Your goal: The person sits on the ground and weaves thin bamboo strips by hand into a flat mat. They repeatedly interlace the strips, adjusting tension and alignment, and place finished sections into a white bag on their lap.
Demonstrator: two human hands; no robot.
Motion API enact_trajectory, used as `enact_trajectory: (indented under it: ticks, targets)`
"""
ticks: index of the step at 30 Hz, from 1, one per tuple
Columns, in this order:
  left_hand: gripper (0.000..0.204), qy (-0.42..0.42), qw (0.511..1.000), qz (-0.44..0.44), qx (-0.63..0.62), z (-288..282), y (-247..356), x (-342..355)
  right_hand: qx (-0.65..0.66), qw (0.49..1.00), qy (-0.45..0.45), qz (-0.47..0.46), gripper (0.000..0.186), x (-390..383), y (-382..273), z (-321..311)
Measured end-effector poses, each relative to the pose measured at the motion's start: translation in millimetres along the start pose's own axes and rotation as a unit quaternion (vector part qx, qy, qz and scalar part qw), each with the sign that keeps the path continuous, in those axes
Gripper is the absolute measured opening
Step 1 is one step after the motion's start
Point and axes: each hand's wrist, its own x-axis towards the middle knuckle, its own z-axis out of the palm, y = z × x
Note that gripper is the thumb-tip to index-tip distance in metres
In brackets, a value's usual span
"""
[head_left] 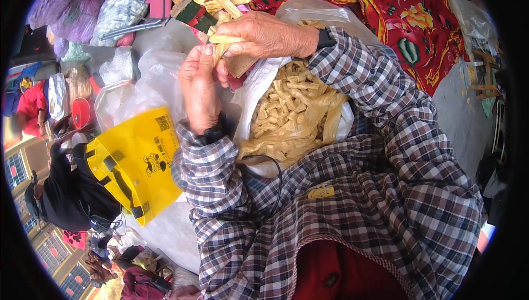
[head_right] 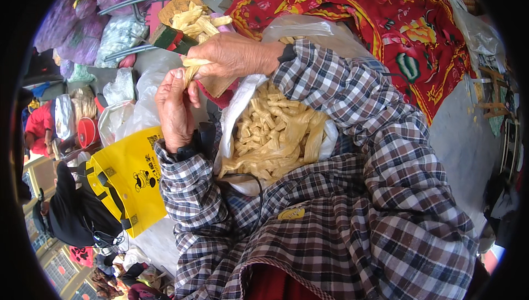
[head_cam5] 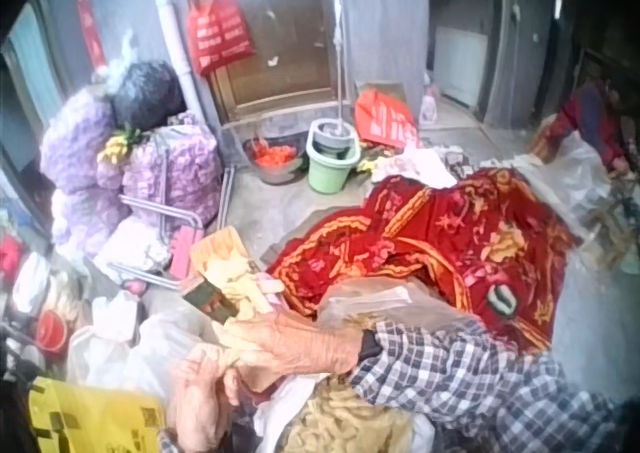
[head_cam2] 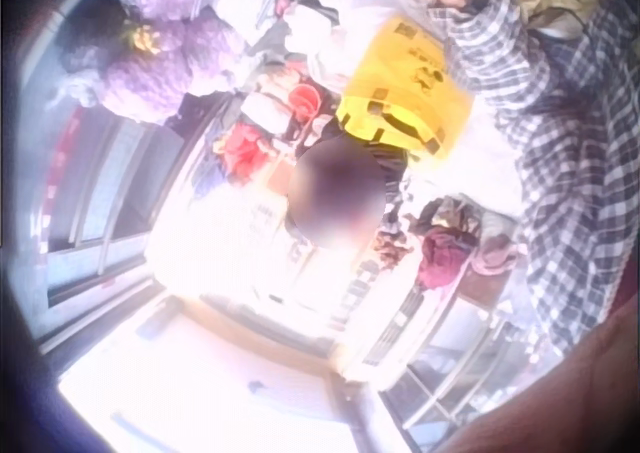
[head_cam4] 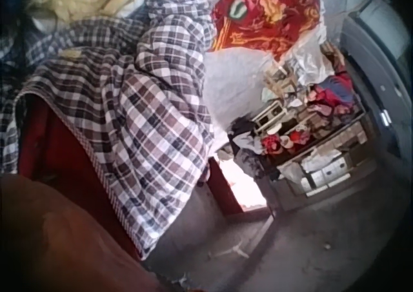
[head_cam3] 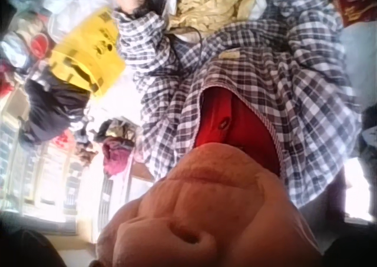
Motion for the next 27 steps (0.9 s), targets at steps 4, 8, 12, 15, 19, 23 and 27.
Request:
enact_trajectory:
  ticks: [4, 8, 12, 15, 19, 23, 27]
  targets:
    - [0.020, 0.062, 0.987, 0.114, 0.096, 5, -6, 4, -0.001, 0.997, -0.005, 0.073, 0.023, -3, -4, 1]
    - [0.013, 0.006, 0.984, 0.130, 0.122, 5, -11, 5, 0.081, 0.995, -0.028, 0.059, 0.024, -2, -7, -2]
    - [0.009, 0.033, 0.979, 0.175, 0.099, 7, -16, 6, 0.223, 0.948, -0.125, 0.190, 0.023, -1, -11, -6]
    - [0.009, 0.067, 0.973, 0.193, 0.109, 10, -16, 3, 0.255, 0.939, -0.101, 0.208, 0.020, -2, -15, -8]
    - [0.009, 0.084, 0.981, 0.164, 0.064, 11, -16, 3, 0.119, 0.984, 0.012, 0.129, 0.019, 2, -17, -7]
    - [0.016, 0.041, 0.995, 0.031, -0.089, 4, -14, 3, 0.046, 0.995, 0.090, -0.014, 0.019, 4, -17, 0]
    - [0.020, -0.043, 0.983, -0.056, -0.168, -5, -12, 4, 0.002, 0.995, 0.087, -0.043, 0.017, 0, -17, 3]
